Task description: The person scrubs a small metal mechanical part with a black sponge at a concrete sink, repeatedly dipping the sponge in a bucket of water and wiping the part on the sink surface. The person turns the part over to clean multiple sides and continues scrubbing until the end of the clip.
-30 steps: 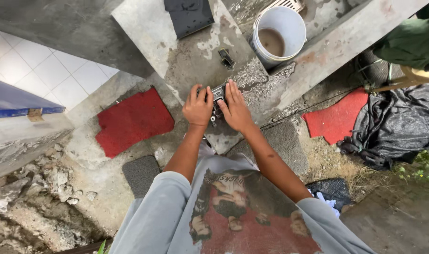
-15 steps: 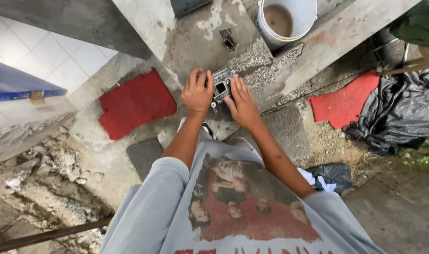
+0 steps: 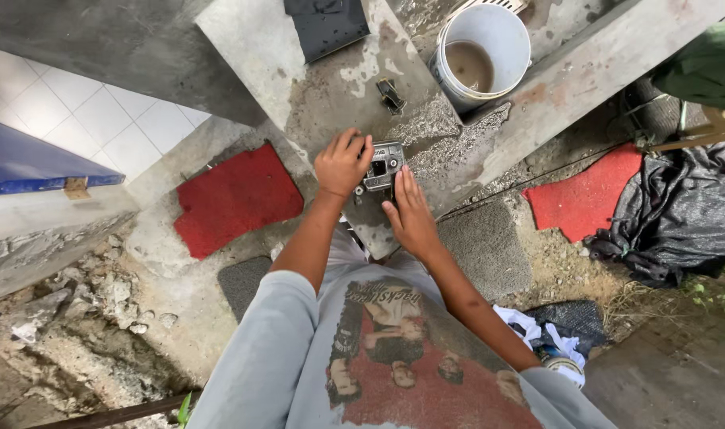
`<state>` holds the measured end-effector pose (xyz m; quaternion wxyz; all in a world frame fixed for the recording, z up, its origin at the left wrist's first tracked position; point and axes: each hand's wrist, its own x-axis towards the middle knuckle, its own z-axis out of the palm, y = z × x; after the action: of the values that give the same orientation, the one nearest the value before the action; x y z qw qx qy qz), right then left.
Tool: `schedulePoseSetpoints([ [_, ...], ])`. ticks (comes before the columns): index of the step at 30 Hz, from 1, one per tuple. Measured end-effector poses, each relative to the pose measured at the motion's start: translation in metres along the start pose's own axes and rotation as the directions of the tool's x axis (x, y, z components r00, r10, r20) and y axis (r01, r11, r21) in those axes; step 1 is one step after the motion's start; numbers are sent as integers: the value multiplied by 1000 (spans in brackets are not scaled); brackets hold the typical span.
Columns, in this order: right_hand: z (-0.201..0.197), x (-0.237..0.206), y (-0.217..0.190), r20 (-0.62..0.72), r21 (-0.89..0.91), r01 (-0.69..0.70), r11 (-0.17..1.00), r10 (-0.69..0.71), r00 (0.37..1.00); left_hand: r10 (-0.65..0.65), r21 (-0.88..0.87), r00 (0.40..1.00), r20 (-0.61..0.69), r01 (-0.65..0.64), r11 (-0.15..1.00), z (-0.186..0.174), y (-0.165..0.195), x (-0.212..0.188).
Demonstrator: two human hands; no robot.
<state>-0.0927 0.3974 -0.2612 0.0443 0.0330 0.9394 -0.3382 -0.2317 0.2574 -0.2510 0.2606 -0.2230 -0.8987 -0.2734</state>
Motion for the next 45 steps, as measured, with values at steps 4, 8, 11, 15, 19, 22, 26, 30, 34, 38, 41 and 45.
schedulePoseSetpoints([
  [4,-3,23,4,-40,73,-37,997,40,998,27,-67,998,63,-23,998,4,-2,7],
  [8,-6,37,4,-67,60,-64,996,68,995,30,-35,999,32,-29,999,6,0,8],
  [11,-4,24,4,-79,86,-35,996,42,996,-2,-30,991,132,6,1000,7,2,8],
  [15,1,21,16,-82,67,-38,997,43,996,24,6,997,79,-24,1000,9,4,10],
  [19,0,26,21,-91,103,-66,993,75,993,47,9,995,86,-48,999,9,7,10],
  [22,-5,16,13,-66,76,-79,994,84,994,39,26,993,115,-43,999,10,8,11],
  [26,-8,15,10,-46,38,-61,997,63,997,61,17,993,104,-63,998,12,7,11],
  [30,-7,35,19,-49,94,-98,991,103,993,47,23,995,85,-49,999,13,6,8],
  [34,-4,26,17,-73,108,-74,991,82,994,30,0,993,116,-30,1000,14,2,6],
  [38,-6,22,8,-55,33,-51,998,53,997,11,-20,998,54,-10,1000,14,-4,8],
  [41,-10,38,4,-14,23,-104,994,104,994,24,-17,996,80,-23,1000,12,-6,8],
  [45,-7,38,1,-38,47,-50,998,52,998,3,-22,998,66,-1,1000,7,-8,6],
])
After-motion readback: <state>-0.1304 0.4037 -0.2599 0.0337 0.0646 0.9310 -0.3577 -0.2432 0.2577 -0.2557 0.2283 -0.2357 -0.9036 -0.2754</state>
